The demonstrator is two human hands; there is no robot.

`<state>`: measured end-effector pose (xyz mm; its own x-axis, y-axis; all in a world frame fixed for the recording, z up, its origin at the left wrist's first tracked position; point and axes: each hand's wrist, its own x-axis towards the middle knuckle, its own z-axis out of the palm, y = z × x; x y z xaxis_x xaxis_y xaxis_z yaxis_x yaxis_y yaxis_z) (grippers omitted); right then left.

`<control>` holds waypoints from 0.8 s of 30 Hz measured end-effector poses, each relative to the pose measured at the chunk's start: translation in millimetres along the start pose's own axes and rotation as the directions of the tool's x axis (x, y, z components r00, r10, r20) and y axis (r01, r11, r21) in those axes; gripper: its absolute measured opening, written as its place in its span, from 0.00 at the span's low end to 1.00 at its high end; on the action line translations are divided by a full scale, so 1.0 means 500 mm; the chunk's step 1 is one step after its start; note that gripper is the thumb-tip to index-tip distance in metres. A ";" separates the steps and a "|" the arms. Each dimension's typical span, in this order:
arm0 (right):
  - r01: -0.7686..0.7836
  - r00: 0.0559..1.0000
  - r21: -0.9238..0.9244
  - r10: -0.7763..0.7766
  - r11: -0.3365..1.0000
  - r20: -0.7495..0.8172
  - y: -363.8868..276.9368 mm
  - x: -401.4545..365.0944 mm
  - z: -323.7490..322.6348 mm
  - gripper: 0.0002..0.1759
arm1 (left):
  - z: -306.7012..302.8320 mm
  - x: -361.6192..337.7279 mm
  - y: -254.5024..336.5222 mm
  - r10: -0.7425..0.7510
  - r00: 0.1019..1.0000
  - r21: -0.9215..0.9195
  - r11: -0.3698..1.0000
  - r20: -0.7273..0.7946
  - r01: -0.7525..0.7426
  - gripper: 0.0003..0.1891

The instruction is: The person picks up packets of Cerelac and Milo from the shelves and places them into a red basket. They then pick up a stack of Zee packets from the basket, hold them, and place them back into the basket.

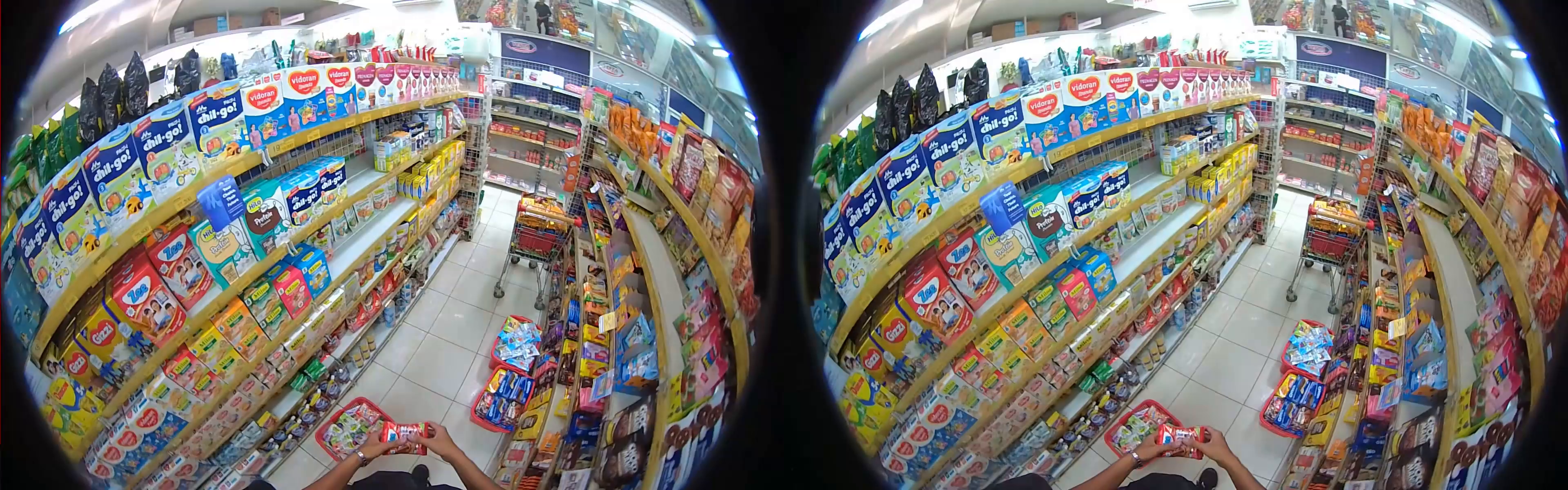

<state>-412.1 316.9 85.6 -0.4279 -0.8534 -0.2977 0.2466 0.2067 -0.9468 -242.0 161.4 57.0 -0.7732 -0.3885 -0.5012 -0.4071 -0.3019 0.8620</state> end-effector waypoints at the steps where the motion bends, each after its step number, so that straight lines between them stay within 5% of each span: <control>1: 0.005 1.000 0.008 -0.005 1.000 0.021 -0.015 0.008 -0.017 0.26 | 0.019 -0.010 0.034 0.037 0.999 0.013 0.999 -0.036 -0.037 0.35; 5: 0.097 0.993 0.016 -0.098 0.995 0.065 -0.066 0.042 -0.043 0.26 | 0.050 -0.018 0.090 0.153 0.983 -0.057 0.986 -0.103 -0.160 0.35; 7: 0.099 0.990 0.031 -0.102 0.995 0.098 -0.074 0.050 -0.054 0.26 | 0.038 -0.005 0.073 0.214 0.976 -0.252 0.943 -0.051 -0.220 0.29; 9: 0.118 0.983 0.062 -0.126 0.991 0.134 -0.130 0.051 -0.049 0.26 | 0.047 -0.047 0.145 0.105 0.990 -0.241 0.962 -0.096 -0.125 0.28; 11: 0.113 0.976 0.074 -0.124 0.991 0.180 -0.143 0.058 -0.049 0.26 | 0.050 -0.042 0.145 0.174 0.971 -0.258 0.942 -0.162 -0.212 0.26; 13: 0.126 0.974 0.051 -0.133 0.991 0.186 -0.125 0.077 -0.067 0.28 | 0.078 -0.078 0.217 0.162 0.939 0.052 0.987 -0.305 -0.153 0.24; 15: 0.041 0.959 0.013 -0.043 0.999 0.280 -0.147 0.059 -0.076 0.26 | 0.086 -0.033 0.163 0.363 0.889 -0.075 0.915 -0.279 -0.397 0.25; 16: 0.008 0.969 0.169 -0.049 0.986 0.241 -0.136 0.061 -0.079 0.24 | 0.102 -0.075 0.229 0.264 0.934 0.006 0.963 -0.240 -0.270 0.25; 17: -0.034 0.978 0.317 -0.034 0.948 0.205 -0.133 0.070 -0.070 0.22 | 0.068 0.008 0.134 0.378 0.878 0.324 0.903 -0.292 -0.281 0.25; 18: -0.084 0.955 0.270 0.000 0.959 0.297 -0.141 0.069 -0.055 0.22 | 0.072 0.009 0.140 0.336 0.888 0.322 0.917 -0.314 -0.234 0.27; 19: -0.081 0.957 0.364 -0.030 0.928 0.289 -0.153 0.062 -0.049 0.21 | 0.091 -0.015 0.168 0.502 0.800 0.186 0.865 -0.330 -0.466 0.27; 20: -0.068 0.967 0.461 -0.056 0.885 0.249 -0.163 0.059 -0.046 0.20 | 0.099 -0.024 0.177 0.455 0.811 0.026 0.877 -0.367 -0.480 0.26; 23: 0.022 0.951 0.184 -0.077 0.983 0.299 -0.196 0.094 -0.024 0.22 | 0.074 -0.051 0.170 0.420 0.773 0.037 0.887 -0.474 -0.460 0.25; 24: 0.015 0.940 0.143 -0.063 0.990 0.335 -0.209 0.103 -0.007 0.21 | 0.087 -0.119 0.225 0.295 0.766 0.079 0.949 -0.572 -0.306 0.26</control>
<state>-463.0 253.2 168.8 -0.1270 -0.9755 -0.1795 0.3617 0.1230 -0.9241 -263.2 188.5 187.1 -0.4342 -0.8840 -0.1729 -0.1882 -0.0987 0.9772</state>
